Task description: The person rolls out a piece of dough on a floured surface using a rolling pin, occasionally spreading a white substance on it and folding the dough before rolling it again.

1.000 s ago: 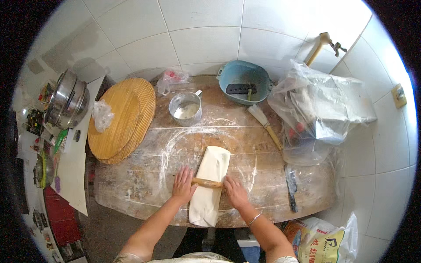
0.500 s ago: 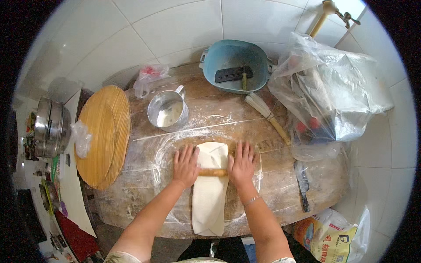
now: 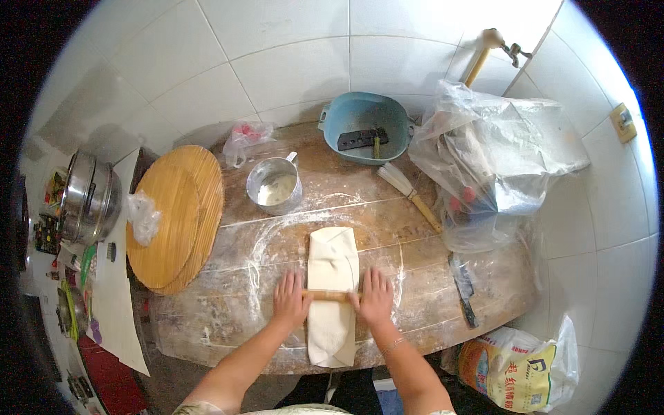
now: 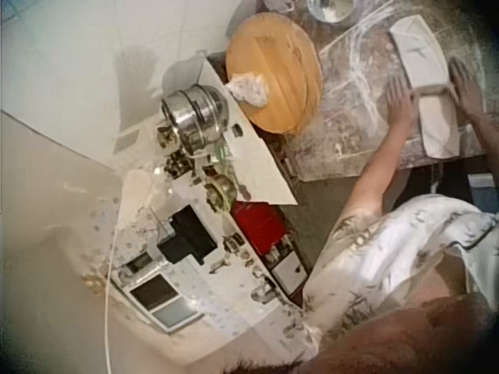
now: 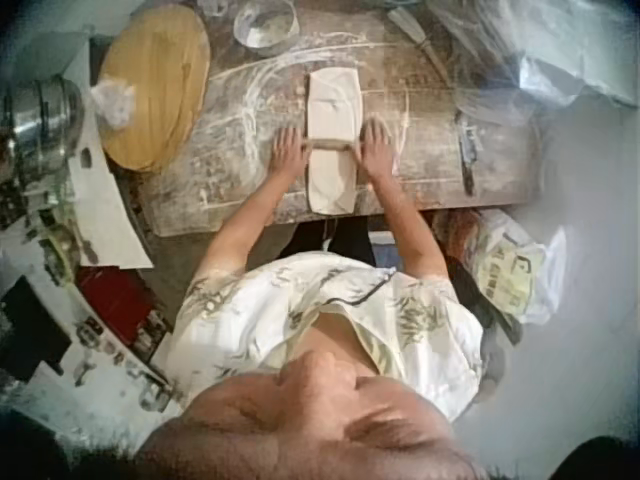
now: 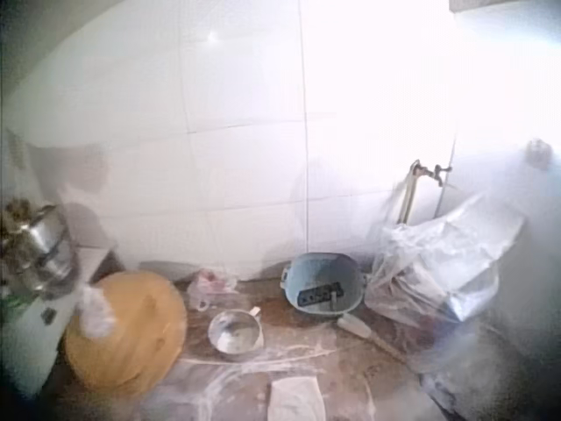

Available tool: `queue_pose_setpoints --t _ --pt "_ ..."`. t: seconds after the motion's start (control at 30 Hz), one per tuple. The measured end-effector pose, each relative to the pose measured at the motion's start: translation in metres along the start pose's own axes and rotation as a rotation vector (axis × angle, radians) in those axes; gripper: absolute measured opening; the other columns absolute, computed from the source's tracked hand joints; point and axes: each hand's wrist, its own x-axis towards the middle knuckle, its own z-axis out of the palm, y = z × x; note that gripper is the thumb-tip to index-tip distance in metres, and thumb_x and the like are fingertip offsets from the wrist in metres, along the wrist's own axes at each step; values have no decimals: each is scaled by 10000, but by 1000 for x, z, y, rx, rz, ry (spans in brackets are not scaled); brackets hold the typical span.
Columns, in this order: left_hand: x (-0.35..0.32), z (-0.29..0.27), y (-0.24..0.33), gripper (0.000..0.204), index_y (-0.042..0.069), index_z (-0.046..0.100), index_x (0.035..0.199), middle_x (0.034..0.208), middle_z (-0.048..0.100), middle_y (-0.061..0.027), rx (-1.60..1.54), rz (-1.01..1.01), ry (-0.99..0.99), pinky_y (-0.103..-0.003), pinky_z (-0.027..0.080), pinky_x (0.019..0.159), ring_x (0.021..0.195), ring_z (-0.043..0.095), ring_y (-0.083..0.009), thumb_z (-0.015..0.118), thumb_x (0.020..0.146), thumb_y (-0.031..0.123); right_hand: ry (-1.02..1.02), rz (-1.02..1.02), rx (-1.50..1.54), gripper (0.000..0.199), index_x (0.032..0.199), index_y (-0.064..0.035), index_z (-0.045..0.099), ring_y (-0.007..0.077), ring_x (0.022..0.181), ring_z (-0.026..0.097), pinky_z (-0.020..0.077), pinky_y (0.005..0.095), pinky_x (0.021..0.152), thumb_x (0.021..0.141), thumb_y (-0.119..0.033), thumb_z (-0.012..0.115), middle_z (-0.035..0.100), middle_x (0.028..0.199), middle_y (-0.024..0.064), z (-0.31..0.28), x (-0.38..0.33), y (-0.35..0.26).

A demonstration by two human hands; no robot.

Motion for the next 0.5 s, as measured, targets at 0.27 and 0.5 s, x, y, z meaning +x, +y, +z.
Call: queue_pose_setpoints --t 0.27,0.5 --pt "-58 -7 -4 821 -25 274 1483 1555 256 -205 16 161 -131 -492 140 1184 1451 214 -347 602 879 424 -61 79 105 667 1419 -1 407 403 1390 305 181 554 1143 902 -401 541 336 1513 223 -7 -60 -14" --pt "42 -9 10 736 7 295 1488 1548 266 -216 58 51 48 -527 130 1174 1455 199 -364 561 885 334 97 218 46 669 1479 -27 316 380 1415 274 133 576 1153 932 -372 488 282 1540 220 -1 49 -3"
